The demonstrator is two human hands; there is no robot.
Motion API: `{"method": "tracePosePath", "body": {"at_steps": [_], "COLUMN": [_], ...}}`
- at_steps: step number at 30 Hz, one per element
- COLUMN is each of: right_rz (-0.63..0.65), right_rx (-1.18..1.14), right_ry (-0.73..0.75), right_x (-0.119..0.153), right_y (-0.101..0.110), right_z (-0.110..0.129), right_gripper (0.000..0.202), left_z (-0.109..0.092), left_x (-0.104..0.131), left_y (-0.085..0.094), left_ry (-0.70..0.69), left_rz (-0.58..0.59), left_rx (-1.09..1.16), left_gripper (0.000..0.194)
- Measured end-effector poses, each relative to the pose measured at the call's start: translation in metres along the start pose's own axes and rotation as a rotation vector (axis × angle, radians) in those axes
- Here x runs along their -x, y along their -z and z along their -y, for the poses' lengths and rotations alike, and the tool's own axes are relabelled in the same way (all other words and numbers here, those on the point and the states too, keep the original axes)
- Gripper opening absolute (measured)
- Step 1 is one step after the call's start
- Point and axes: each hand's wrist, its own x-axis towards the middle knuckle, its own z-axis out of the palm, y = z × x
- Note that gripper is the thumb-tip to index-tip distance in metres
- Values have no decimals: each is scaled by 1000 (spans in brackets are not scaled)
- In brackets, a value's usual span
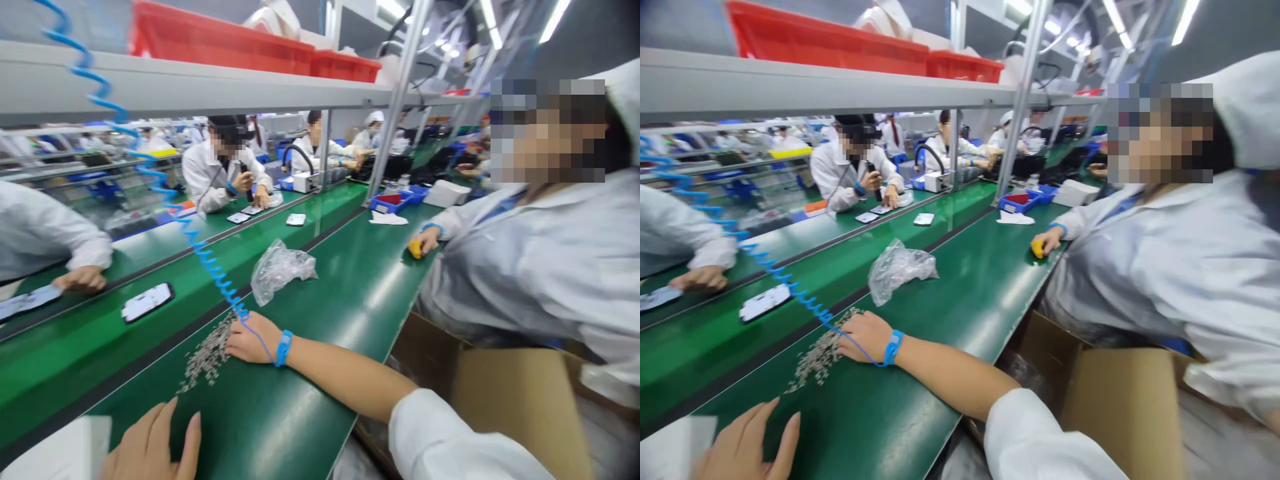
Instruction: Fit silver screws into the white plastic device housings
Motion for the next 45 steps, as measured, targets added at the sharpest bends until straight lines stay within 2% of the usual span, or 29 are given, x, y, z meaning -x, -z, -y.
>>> {"method": "tracePosePath", "body": {"at_steps": [3,6,9,14,19,24,33,40,45], "right_rz": [16,40,39,7,13,44,-180,-128,-188], "right_rx": [21,14,8,37,-4,-112,-370,-411,-453], "right_ry": [5,-14,-45,-84,-77,-34,-153,-167,-225], "right_x": [0,0,0,2,4,10,11,7,9], "right_y": [-5,-6,-6,-1,7,1,-2,-3,7], "right_z": [-9,-15,-16,-10,-8,-16,-15,-23,-23], "right_gripper": [33,28,30,33,16,7,12,14,13], "left_z": [-30,-36,-26,-18,-19,-24,-26,-19,-16], "left_x": [-52,-74,-69,-59,-57,-54,-54,-50,-49], "left_y": [-28,-51,-61,-66,-67,-59,-46,-54,-60], "left_ry": [-80,-179,-247,-232,-205,-134,-140,-132,-146], "left_rz": [-21,-7,-29,-13,-44,-97,-127,-94,-94], "left_rx": [-57,-70,-3,89,200,219,268,305,331], "left_gripper": [26,23,25,24,15,17,25,33,41]}}
